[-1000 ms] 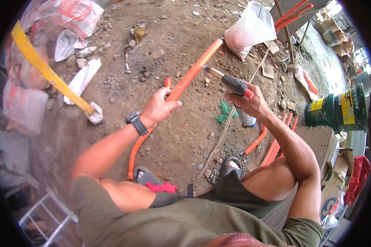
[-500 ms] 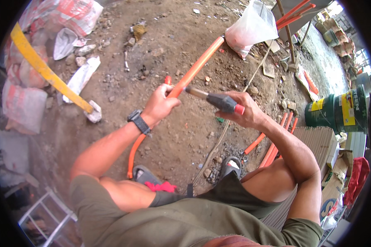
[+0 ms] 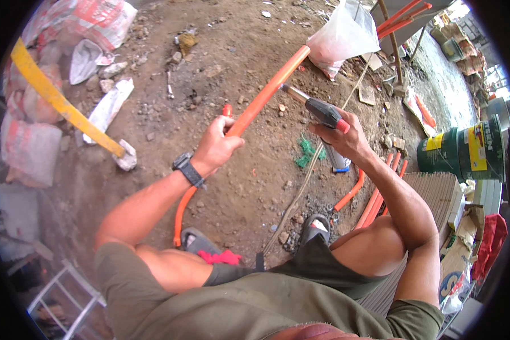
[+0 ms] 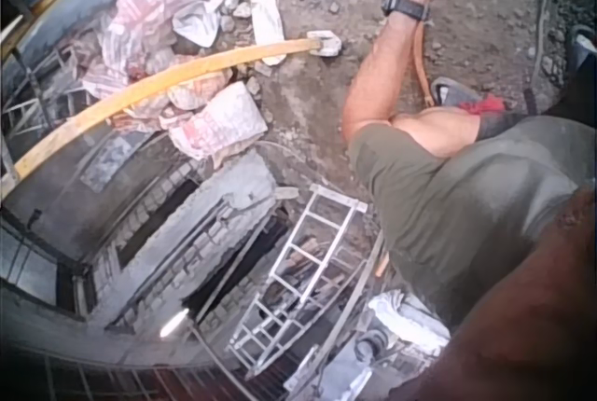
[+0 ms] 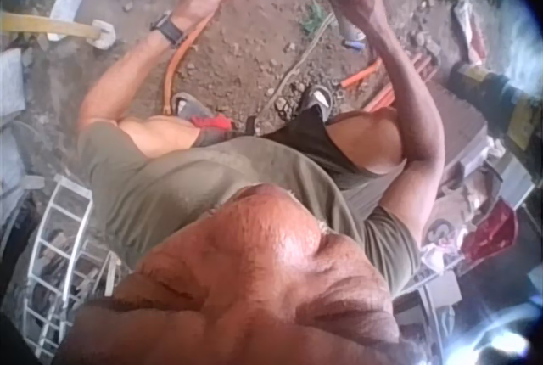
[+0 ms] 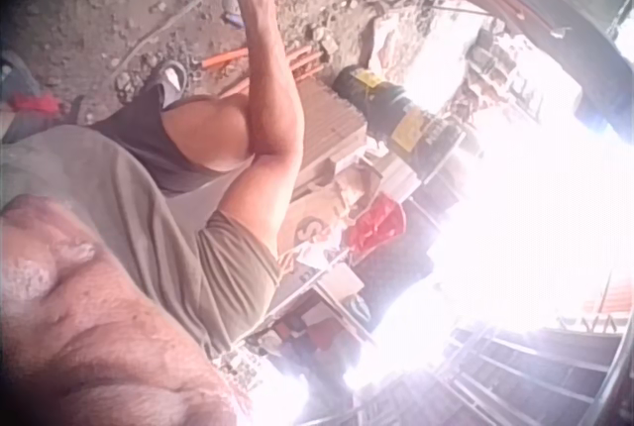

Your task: The person sits on the ground and uses a handheld blowtorch to heat orange plastic pipes. They rotate the pipes to apply heat evenly, then bend them into curved shapes. The person handles multiple pipes, placing some into a white bag and continuing to heat and bend others.

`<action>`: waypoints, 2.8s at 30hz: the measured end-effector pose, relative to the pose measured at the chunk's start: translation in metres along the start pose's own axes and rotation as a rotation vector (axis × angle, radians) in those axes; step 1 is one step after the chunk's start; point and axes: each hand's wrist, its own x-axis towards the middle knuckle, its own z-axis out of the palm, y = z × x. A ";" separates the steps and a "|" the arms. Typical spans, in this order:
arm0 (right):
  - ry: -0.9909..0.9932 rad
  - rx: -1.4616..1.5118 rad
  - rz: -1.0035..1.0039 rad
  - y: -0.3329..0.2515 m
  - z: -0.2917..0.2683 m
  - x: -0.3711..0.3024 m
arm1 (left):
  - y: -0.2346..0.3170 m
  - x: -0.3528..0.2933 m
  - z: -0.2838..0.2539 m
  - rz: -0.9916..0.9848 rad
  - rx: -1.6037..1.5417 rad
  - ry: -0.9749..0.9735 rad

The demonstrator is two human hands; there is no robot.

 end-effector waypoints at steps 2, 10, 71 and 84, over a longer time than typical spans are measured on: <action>-0.038 -0.015 -0.072 0.005 -0.002 -0.003 | 0.008 -0.002 0.000 -0.057 -0.105 -0.049; -0.011 -0.026 0.177 -0.005 -0.004 0.004 | 0.012 -0.005 -0.004 -0.184 -0.337 -0.165; -0.121 0.171 -0.015 0.019 -0.014 -0.002 | 0.017 -0.007 -0.011 -0.187 -0.380 -0.327; -0.153 -0.047 -0.306 -0.002 0.003 -0.006 | 0.017 -0.005 -0.009 -0.098 -0.263 -0.329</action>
